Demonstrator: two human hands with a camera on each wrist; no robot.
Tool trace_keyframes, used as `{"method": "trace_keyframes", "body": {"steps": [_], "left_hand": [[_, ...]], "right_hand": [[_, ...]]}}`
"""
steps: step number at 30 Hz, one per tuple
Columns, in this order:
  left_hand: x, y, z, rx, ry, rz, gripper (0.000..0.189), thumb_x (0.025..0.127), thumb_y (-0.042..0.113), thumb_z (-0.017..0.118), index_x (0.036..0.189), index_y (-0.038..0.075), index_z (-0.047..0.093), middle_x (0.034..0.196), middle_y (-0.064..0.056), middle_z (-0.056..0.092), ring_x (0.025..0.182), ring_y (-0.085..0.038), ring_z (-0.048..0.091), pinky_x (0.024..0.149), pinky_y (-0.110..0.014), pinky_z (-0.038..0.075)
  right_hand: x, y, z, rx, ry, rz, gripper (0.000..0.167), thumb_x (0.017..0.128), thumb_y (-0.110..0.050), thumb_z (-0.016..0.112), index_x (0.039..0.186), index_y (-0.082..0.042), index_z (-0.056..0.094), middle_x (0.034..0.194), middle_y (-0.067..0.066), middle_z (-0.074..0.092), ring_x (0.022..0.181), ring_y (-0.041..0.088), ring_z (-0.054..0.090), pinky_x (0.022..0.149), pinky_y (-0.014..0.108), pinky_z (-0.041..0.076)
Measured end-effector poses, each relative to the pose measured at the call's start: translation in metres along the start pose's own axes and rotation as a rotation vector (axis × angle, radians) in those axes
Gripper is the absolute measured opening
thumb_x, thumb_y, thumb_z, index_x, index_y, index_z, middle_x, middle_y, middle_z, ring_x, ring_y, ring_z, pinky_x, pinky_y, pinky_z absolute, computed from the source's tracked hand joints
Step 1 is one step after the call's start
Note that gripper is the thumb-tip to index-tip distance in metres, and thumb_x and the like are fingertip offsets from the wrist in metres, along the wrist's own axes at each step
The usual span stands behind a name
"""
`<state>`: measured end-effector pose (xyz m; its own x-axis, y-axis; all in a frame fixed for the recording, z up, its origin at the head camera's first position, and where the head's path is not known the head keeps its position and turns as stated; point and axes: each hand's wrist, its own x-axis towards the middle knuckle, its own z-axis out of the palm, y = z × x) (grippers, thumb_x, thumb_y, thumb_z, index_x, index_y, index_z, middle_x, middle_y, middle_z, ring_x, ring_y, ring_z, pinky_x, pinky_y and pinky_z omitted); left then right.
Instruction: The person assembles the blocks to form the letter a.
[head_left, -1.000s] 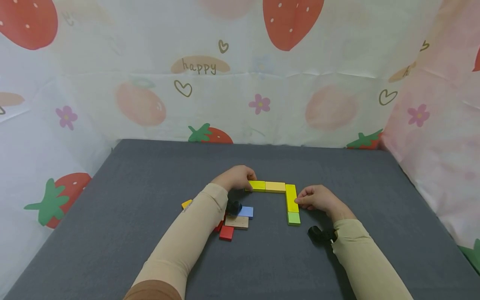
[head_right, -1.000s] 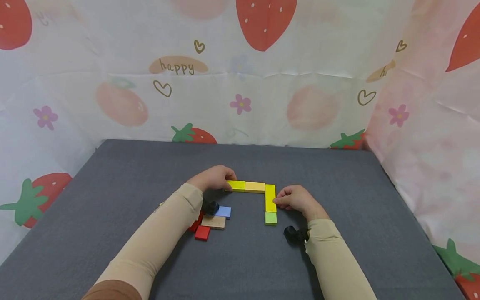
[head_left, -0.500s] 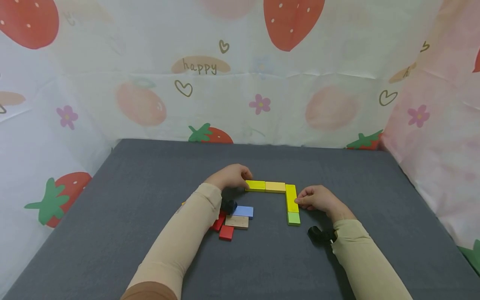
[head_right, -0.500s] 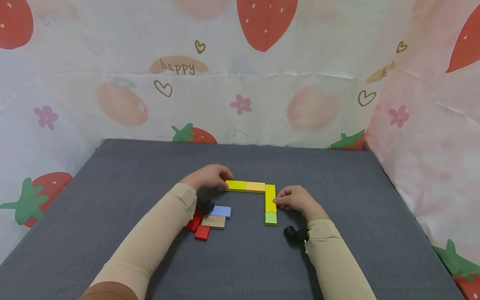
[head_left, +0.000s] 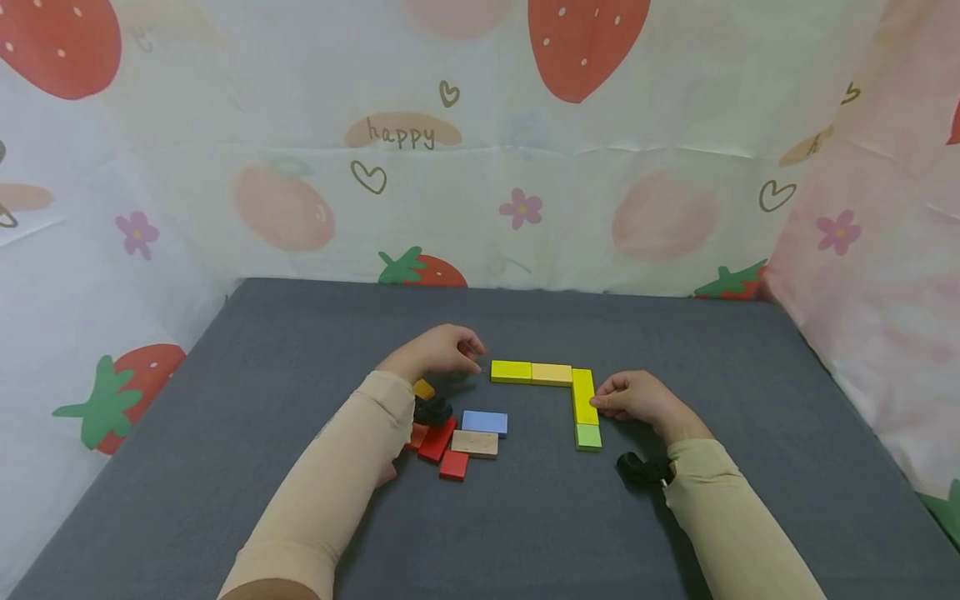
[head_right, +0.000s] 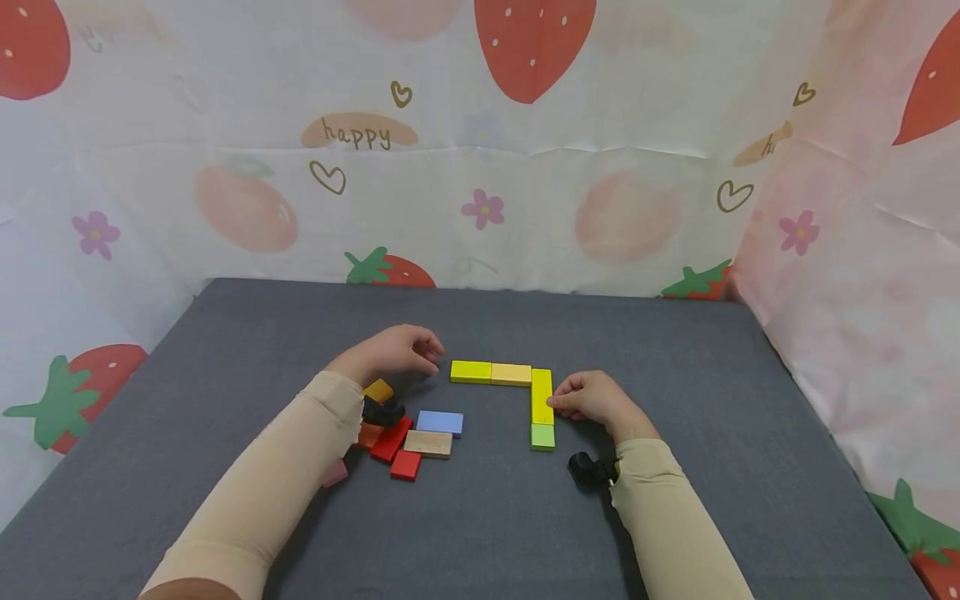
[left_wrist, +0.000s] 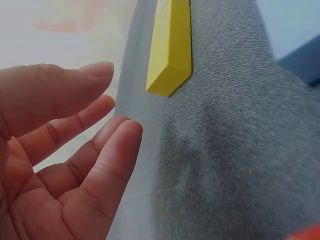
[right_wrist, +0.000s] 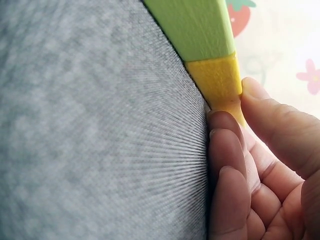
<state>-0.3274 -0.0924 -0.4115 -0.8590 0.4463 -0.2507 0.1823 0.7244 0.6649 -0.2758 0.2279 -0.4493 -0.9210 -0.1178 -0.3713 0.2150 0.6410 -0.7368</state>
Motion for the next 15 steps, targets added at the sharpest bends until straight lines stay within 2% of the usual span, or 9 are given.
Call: {"method": "trace_keyframes", "body": {"steps": [9,15], "left_hand": [[-0.014,0.001,0.007,-0.051,-0.095,-0.002,0.021,0.081,0.017,0.070,0.101,0.013,0.064,0.091,0.000,0.061,0.085,-0.018,0.054,0.075,-0.030,0.046],[-0.021,0.003,0.015,-0.025,-0.131,0.011,0.020,0.081,0.016,0.069,0.100,0.014,0.064,0.091,0.002,0.061,0.085,-0.017,0.054,0.076,-0.029,0.047]], "right_hand": [[-0.001,-0.001,-0.001,0.005,-0.001,0.002,0.025,0.078,-0.031,0.071,0.087,-0.008,0.067,0.081,0.002,0.064,0.075,0.018,0.056,0.068,0.031,0.047],[0.000,-0.001,-0.001,0.005,-0.001,-0.001,0.024,0.079,-0.031,0.071,0.086,-0.008,0.067,0.081,0.002,0.064,0.075,0.018,0.056,0.068,0.031,0.047]]}}
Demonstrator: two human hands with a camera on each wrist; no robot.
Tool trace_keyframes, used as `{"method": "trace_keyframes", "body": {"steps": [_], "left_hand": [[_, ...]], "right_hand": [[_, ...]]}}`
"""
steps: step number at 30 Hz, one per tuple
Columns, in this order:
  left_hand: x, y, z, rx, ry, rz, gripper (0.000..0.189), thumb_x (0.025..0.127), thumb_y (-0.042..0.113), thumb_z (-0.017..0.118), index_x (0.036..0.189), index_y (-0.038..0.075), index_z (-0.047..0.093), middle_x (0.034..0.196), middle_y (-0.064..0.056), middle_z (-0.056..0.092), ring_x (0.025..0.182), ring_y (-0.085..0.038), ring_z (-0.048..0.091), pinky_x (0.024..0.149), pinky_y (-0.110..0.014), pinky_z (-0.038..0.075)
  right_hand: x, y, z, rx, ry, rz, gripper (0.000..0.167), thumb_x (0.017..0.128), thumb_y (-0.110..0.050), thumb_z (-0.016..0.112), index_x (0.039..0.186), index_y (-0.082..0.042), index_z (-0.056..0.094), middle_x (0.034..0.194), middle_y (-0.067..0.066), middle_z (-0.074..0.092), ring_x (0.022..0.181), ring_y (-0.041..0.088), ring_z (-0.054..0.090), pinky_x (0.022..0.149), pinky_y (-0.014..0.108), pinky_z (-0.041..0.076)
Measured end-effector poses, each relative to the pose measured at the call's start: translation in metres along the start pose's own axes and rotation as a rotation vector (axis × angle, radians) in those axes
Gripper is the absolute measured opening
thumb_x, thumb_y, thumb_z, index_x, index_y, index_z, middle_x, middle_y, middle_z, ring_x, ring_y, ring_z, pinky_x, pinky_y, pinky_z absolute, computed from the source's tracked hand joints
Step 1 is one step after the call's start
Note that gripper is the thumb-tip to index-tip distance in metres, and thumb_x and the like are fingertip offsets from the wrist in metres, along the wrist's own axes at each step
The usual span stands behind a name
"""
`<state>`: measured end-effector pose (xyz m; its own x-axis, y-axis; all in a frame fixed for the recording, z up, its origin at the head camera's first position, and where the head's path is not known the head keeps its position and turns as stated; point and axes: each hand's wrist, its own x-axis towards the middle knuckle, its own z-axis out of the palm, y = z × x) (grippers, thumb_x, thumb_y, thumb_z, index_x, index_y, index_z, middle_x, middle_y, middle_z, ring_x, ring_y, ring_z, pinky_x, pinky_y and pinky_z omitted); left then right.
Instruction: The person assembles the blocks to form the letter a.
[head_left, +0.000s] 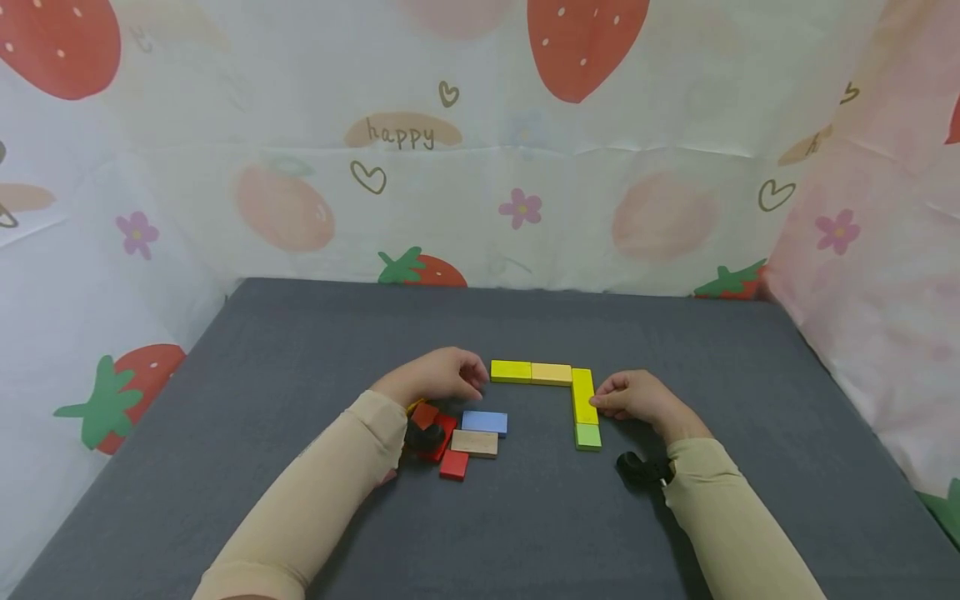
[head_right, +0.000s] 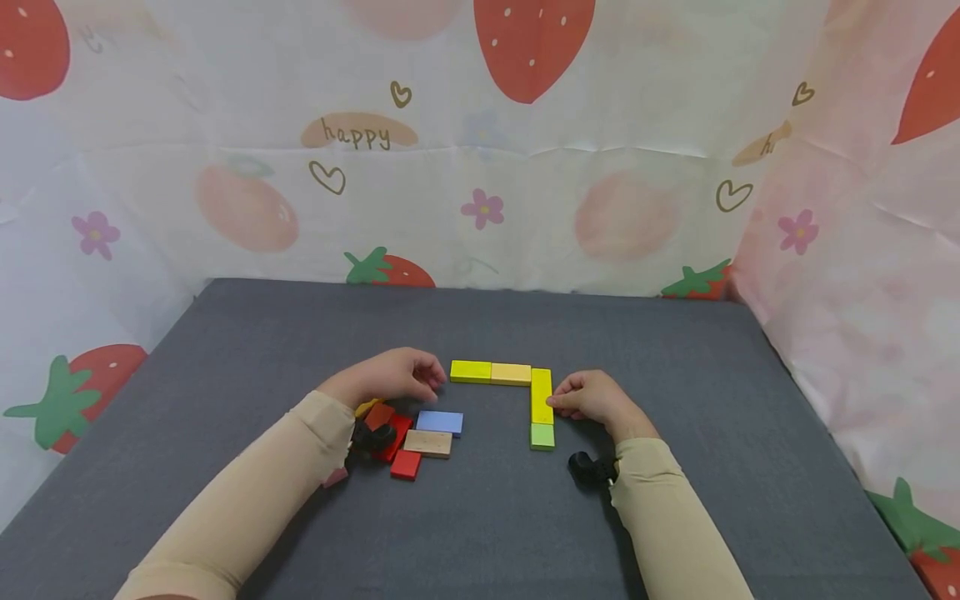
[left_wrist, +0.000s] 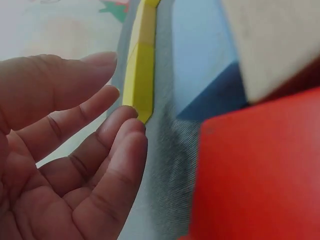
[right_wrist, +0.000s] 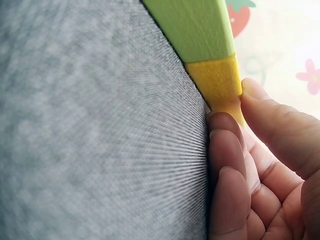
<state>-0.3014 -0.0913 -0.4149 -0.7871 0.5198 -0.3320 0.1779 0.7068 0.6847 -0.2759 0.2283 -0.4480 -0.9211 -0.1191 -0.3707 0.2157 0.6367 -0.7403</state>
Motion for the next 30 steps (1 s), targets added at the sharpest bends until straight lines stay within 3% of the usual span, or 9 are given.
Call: {"method": "trace_keyframes", "body": {"steps": [15,30], "left_hand": [[-0.002,0.002,0.017,0.080,-0.108,0.044,0.016,0.080,0.015,0.070,0.096,0.018,0.067,0.090,0.005,0.060,0.085,-0.015,0.054,0.077,-0.028,0.047],[-0.001,0.005,0.022,0.230,-0.124,0.106,0.010,0.079,0.018,0.072,0.082,0.020,0.063,0.084,0.006,0.059,0.078,-0.014,0.052,0.070,-0.027,0.045]], "right_hand": [[0.000,0.000,0.000,-0.001,-0.013,0.002,0.026,0.078,-0.032,0.071,0.087,-0.008,0.066,0.083,0.003,0.063,0.076,0.018,0.056,0.069,0.031,0.047],[-0.002,-0.002,0.000,0.000,0.000,0.002,0.023,0.079,-0.030,0.071,0.087,-0.008,0.067,0.081,0.002,0.063,0.075,0.018,0.056,0.068,0.030,0.047]]}}
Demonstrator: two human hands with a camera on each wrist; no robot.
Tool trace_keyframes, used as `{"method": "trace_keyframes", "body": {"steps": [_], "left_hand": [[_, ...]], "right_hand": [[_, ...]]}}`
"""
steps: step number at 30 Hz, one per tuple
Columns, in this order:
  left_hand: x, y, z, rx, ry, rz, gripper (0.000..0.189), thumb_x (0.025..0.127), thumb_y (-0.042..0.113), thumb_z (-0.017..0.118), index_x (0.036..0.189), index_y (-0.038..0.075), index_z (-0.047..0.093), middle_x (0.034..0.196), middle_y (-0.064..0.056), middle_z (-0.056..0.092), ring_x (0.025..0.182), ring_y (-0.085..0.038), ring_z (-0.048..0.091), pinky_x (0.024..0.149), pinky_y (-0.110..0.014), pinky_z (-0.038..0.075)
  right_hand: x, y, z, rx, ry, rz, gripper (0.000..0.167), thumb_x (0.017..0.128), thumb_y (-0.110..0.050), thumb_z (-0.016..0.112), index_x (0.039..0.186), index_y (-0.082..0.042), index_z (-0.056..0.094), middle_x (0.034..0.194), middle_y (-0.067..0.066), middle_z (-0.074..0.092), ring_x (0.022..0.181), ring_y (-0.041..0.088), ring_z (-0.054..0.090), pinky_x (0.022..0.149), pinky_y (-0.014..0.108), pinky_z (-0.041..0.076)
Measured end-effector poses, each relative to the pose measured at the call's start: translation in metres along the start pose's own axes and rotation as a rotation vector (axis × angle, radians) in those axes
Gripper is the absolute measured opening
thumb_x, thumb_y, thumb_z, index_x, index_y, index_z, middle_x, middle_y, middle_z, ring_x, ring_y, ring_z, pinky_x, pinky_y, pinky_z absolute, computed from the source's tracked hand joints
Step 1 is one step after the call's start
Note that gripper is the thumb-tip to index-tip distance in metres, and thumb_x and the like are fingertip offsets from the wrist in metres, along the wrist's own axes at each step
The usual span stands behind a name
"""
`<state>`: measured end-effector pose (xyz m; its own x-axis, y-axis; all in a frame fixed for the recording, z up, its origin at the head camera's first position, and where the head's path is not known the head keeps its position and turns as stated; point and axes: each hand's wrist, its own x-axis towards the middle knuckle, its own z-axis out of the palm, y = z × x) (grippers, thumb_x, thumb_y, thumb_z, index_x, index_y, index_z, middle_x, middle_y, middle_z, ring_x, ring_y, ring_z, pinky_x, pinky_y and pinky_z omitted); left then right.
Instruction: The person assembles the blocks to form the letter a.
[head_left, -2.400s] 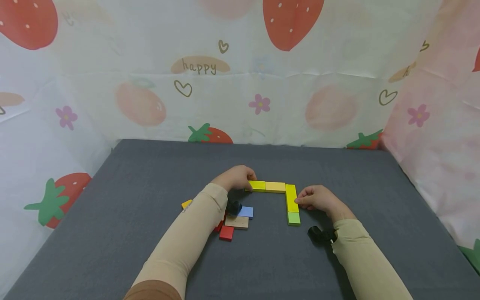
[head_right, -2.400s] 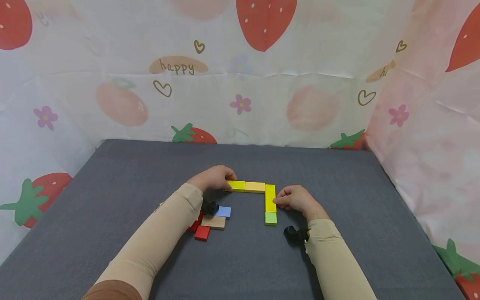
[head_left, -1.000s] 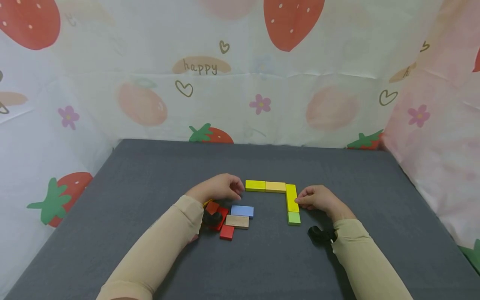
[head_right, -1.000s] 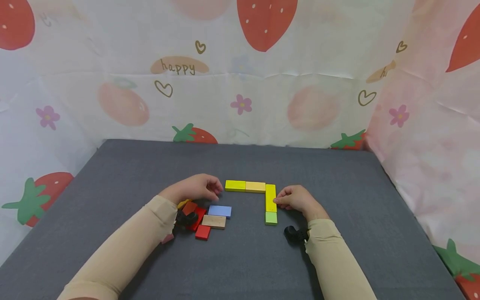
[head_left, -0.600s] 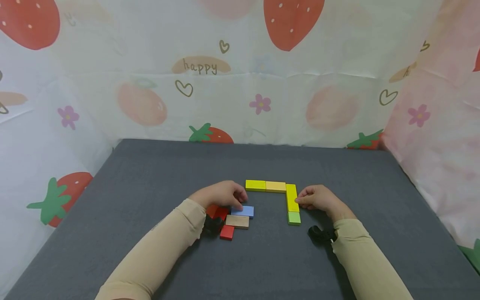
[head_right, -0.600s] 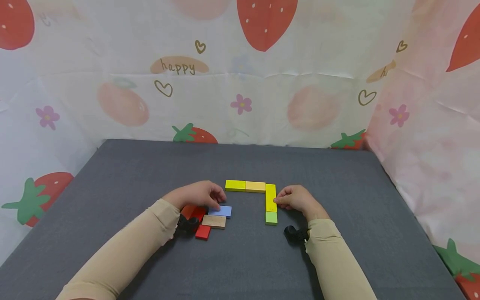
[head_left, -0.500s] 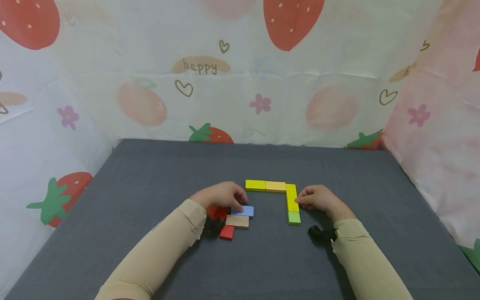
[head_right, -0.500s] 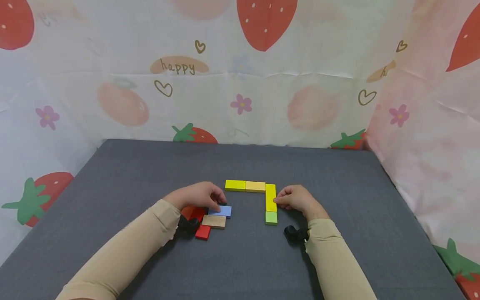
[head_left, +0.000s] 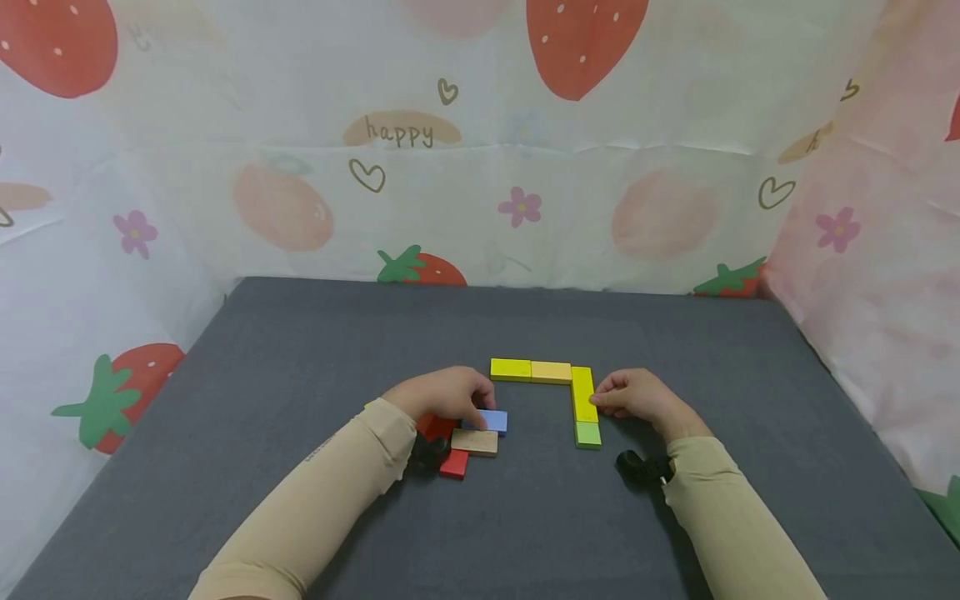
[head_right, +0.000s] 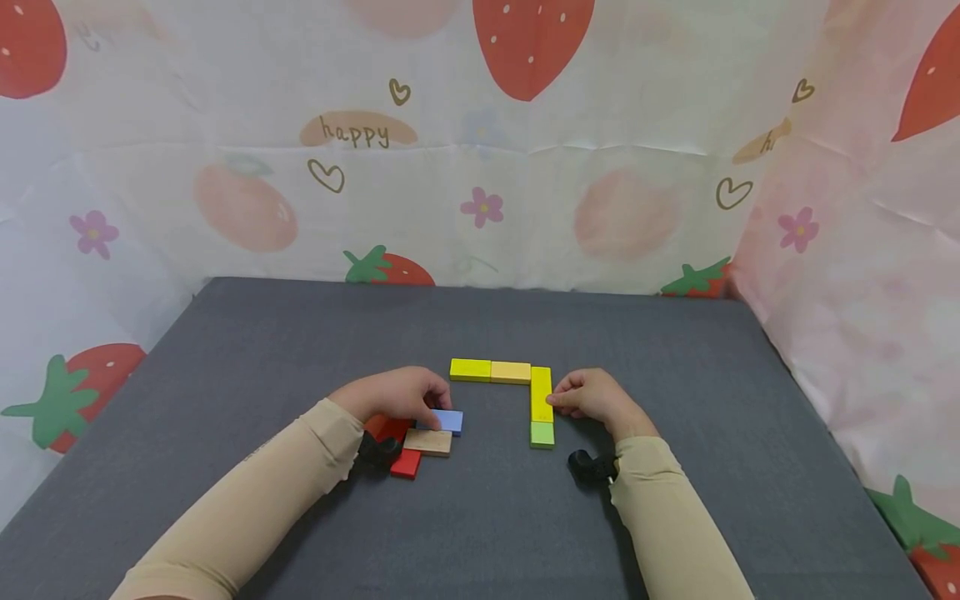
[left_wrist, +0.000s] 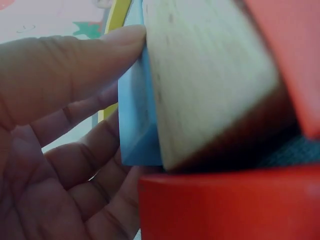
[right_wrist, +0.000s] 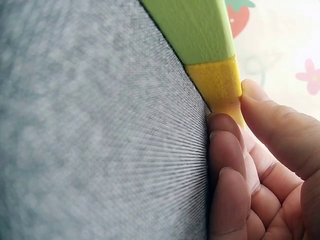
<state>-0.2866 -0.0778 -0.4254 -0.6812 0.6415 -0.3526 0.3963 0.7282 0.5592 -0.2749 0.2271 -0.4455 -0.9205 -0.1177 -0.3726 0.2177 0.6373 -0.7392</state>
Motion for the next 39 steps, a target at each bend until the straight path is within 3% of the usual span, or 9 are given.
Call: {"method": "trace_keyframes", "body": {"steps": [10,19,32,39], "left_hand": [[-0.0005,0.0041,-0.0024,0.002,-0.006,0.009,0.015,0.078,0.015,0.073,0.083,0.018,0.059,0.083,0.002,0.056,0.078,-0.016,0.051,0.069,-0.028,0.045],[0.0012,0.0023,-0.0031,-0.062,-0.021,0.005,0.023,0.079,0.013,0.072,0.098,0.019,0.061,0.089,0.003,0.056,0.085,-0.015,0.051,0.074,-0.027,0.044],[-0.0002,0.0052,-0.0043,-0.019,-0.023,-0.007,0.017,0.081,0.016,0.069,0.097,0.020,0.064,0.087,0.004,0.056,0.082,-0.015,0.050,0.071,-0.027,0.044],[0.0008,0.0029,-0.0044,-0.036,0.008,0.002,0.011,0.083,0.016,0.067,0.093,0.019,0.064,0.087,0.004,0.057,0.080,-0.015,0.051,0.070,-0.028,0.045]], "right_hand": [[0.0006,-0.0004,-0.0004,0.003,-0.001,0.005,0.022,0.079,-0.029,0.071,0.087,-0.008,0.067,0.081,0.002,0.063,0.075,0.018,0.056,0.068,0.030,0.047],[-0.0012,-0.0026,-0.0021,0.000,-0.011,-0.006,0.023,0.080,-0.029,0.070,0.087,-0.008,0.067,0.081,0.003,0.063,0.075,0.018,0.056,0.068,0.030,0.047],[0.0012,-0.0009,0.0004,0.005,0.002,0.013,0.024,0.079,-0.029,0.070,0.088,-0.008,0.066,0.081,0.002,0.063,0.075,0.018,0.056,0.068,0.030,0.047],[0.0007,-0.0011,0.0013,0.009,-0.001,0.016,0.024,0.079,-0.029,0.070,0.087,-0.008,0.067,0.080,0.002,0.064,0.074,0.018,0.056,0.068,0.030,0.047]]}}
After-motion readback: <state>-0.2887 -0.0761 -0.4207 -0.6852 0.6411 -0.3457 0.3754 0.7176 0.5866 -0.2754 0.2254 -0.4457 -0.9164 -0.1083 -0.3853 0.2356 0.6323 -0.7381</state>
